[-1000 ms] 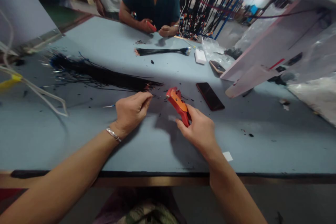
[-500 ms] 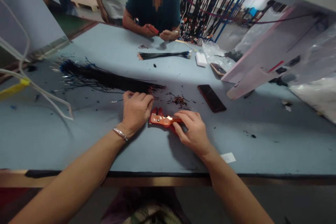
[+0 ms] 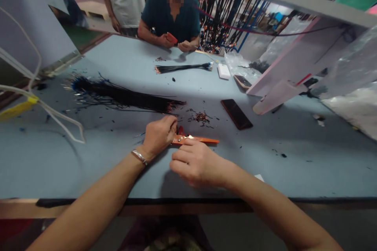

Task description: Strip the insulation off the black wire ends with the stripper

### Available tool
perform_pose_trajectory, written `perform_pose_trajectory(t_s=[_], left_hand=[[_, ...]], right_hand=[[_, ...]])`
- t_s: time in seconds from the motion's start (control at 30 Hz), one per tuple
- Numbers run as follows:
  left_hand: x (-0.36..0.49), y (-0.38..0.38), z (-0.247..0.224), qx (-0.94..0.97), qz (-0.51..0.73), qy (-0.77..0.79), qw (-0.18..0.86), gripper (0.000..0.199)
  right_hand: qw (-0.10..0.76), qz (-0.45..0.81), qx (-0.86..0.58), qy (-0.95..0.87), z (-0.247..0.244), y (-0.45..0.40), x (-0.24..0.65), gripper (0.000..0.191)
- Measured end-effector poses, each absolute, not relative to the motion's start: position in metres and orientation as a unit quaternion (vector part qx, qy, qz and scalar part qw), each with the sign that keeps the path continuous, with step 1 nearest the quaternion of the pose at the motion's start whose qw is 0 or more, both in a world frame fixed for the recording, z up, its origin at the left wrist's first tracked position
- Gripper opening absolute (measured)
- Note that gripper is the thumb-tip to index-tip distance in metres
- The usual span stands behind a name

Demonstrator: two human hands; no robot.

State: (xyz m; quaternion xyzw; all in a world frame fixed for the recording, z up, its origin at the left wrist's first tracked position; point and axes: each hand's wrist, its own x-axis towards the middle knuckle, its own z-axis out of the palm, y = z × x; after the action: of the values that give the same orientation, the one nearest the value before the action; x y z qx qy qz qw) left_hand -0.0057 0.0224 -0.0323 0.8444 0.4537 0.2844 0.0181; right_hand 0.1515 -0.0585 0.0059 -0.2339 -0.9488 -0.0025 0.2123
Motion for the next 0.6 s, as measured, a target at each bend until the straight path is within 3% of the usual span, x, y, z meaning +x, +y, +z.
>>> perform_pose_trajectory(t_s=[0.13, 0.33, 0.43, 0.6], left_hand=[[-0.007, 0.025, -0.035, 0.828, 0.292, 0.479, 0.014, 0.020], [-0.009, 0.025, -0.037, 0.809, 0.333, 0.483, 0.026, 0.019], [-0.009, 0.023, -0.035, 0.812, 0.349, 0.467, 0.040, 0.017], [-0.011, 0.023, -0.035, 0.820, 0.361, 0.437, 0.077, 0.016]], right_hand=[[0.190, 0.028, -0.103, -0.976, 0.003, -0.066, 0.108, 0.024], [0.078, 0.157, 0.104, -0.979, -0.021, -0.072, 0.033, 0.016], [0.034, 0.202, 0.098, -0.974, -0.038, -0.065, 0.026, 0.011], [0.105, 0.141, 0.002, -0.984, -0.040, -0.065, 0.045, 0.004]])
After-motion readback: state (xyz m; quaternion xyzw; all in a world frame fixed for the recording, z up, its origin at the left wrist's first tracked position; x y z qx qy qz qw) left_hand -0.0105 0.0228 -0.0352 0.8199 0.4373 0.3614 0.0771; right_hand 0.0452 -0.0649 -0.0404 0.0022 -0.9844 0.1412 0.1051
